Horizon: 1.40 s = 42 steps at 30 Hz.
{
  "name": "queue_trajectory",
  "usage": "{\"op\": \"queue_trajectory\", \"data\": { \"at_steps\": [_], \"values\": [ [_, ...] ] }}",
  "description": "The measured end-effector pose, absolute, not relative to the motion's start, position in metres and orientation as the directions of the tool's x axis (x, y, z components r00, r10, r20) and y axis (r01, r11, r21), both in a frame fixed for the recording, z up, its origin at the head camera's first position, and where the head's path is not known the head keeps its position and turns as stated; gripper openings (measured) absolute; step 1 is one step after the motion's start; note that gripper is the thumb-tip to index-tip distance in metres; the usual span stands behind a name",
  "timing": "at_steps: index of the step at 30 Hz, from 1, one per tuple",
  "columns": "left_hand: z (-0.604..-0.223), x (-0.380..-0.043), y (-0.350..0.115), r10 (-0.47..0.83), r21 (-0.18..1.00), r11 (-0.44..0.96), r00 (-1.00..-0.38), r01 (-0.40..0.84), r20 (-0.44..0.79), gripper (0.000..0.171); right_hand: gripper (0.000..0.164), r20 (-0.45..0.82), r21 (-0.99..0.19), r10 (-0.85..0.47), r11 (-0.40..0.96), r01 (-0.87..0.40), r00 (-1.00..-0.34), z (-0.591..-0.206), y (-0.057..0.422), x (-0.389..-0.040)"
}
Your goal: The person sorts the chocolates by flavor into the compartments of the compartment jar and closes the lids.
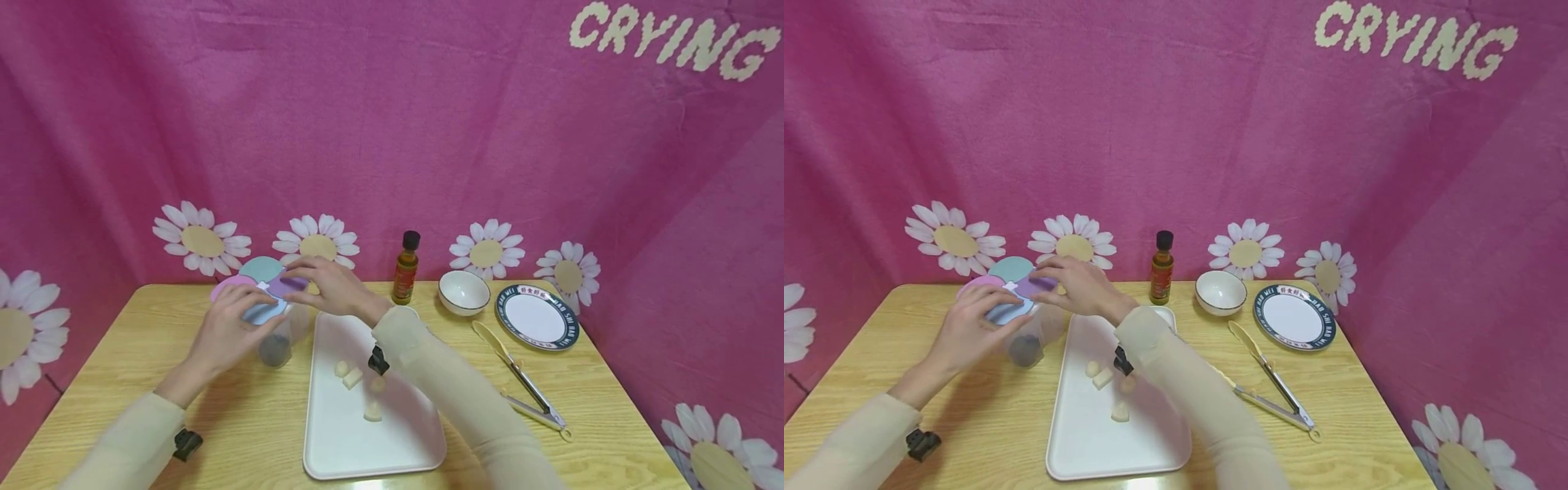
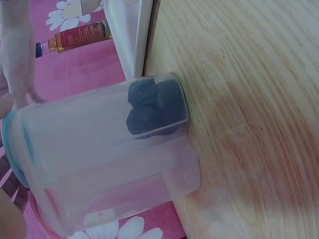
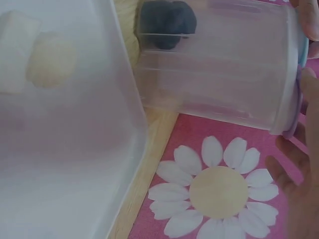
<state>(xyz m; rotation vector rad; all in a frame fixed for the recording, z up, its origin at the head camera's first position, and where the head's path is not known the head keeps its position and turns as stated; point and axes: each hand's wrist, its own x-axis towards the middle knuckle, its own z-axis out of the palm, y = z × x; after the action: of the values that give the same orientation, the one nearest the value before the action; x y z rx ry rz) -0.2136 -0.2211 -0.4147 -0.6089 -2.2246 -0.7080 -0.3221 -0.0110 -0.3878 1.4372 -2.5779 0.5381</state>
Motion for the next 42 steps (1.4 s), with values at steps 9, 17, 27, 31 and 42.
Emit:
{"op": "queue_trajectory", "data": {
  "at_steps": [9, 17, 27, 31, 42],
  "values": [
    [-0.415, -0.209, -0.229, 0.213, 0.294, 0.757, -0.646, 0.584, 0.733, 0.026, 0.047, 0.271, -0.215, -0.804, 0.486, -0.847, -0.530, -0.388, -0.009, -0.317],
    [-0.418, -0.196, -0.250, 0.150, 0.345, 0.767, -0.673, 0.542, 0.724, 0.028, 0.041, 0.363, -0.114, -0.818, 0.437, -0.892, -0.447, -0.393, -0.005, -0.306],
    [-0.421, -0.196, -0.275, 0.104, 0.365, 0.776, -0.675, 0.514, 0.730, 0.029, 0.026, 0.469, -0.071, -0.801, 0.385, -0.920, -0.371, -0.403, -0.007, -0.292],
    [-0.419, -0.199, -0.280, 0.113, 0.353, 0.785, -0.677, 0.510, 0.727, 0.027, 0.023, 0.480, -0.063, -0.800, 0.378, -0.924, -0.360, -0.403, -0.010, -0.288],
    [-0.417, -0.199, -0.271, 0.171, 0.315, 0.777, -0.664, 0.546, 0.728, 0.034, 0.031, 0.490, -0.133, -0.771, 0.393, -0.910, -0.405, -0.404, -0.010, -0.296]
  ]
}}
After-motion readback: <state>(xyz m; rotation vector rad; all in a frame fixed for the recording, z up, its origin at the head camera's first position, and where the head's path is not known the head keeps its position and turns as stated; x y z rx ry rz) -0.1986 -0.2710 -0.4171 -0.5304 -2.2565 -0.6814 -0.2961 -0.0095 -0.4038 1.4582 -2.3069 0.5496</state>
